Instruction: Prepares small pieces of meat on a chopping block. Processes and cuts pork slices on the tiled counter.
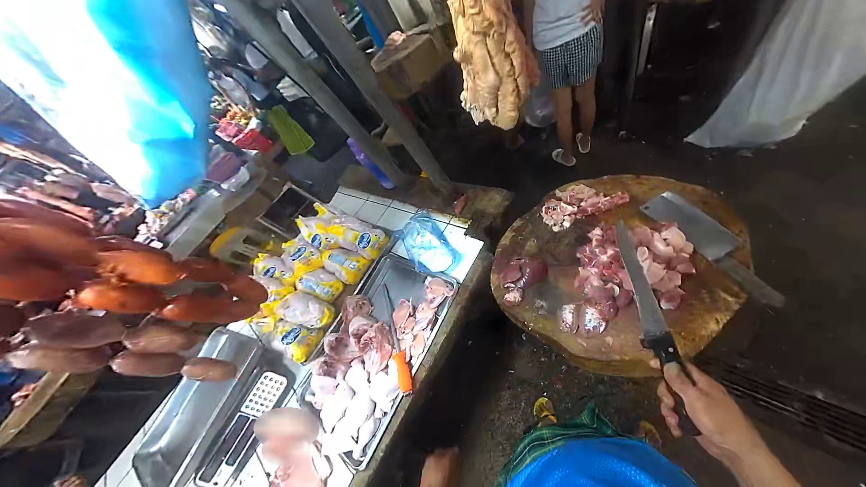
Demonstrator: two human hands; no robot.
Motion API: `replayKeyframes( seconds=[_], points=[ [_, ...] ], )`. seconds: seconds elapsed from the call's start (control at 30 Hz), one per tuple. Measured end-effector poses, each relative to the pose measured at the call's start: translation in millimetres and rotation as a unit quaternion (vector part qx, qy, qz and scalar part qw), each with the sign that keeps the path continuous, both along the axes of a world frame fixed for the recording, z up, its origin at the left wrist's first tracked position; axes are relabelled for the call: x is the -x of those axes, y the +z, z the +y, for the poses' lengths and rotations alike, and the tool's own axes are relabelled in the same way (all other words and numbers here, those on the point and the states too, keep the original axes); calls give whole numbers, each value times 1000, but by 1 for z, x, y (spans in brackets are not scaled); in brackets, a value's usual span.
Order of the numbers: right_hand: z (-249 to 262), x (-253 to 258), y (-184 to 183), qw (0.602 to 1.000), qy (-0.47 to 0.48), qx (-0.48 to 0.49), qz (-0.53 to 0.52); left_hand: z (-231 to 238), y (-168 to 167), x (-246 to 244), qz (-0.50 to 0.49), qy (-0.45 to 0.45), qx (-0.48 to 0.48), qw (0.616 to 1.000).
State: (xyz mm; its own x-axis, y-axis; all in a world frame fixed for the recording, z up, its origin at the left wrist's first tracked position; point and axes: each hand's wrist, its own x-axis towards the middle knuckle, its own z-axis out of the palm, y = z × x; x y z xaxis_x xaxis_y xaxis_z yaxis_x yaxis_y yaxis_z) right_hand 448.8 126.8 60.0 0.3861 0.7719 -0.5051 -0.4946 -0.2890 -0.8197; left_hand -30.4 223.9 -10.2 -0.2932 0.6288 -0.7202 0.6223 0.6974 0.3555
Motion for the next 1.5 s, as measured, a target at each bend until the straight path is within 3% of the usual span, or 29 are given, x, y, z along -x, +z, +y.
replayKeyframes(
  seconds=[0.17,0.27,0.4,0.53,0.77,1.03,1.1,1.2,1.33,1.5],
  points=[
    [13,38,-9,991,-49,-32,-120,142,51,-50,-51,-173,-83,980],
    [28,59,-6,978,-39,62,-194,192,76,-89,-78,-264,-119,954],
    [39,94,-19,970,-31,166,-175,232,79,-128,-88,-345,-162,920],
    [39,118,-27,960,1,229,-162,255,84,-146,-132,-340,-237,900],
    [36,116,-35,946,47,279,-158,287,87,-193,-254,-215,-366,869],
    [46,112,-36,940,15,310,-139,276,83,-296,-346,-187,-417,820],
    [43,108,-43,939,30,315,-135,265,72,-319,-310,-244,-425,815],
    [43,107,-47,933,41,328,-140,241,42,-354,-279,-355,-440,776],
    [43,102,-42,930,59,336,-135,218,1,-388,-254,-393,-480,742],
    [47,95,-43,929,78,341,-120,194,-36,-395,-137,-614,-470,619]
  ],
)
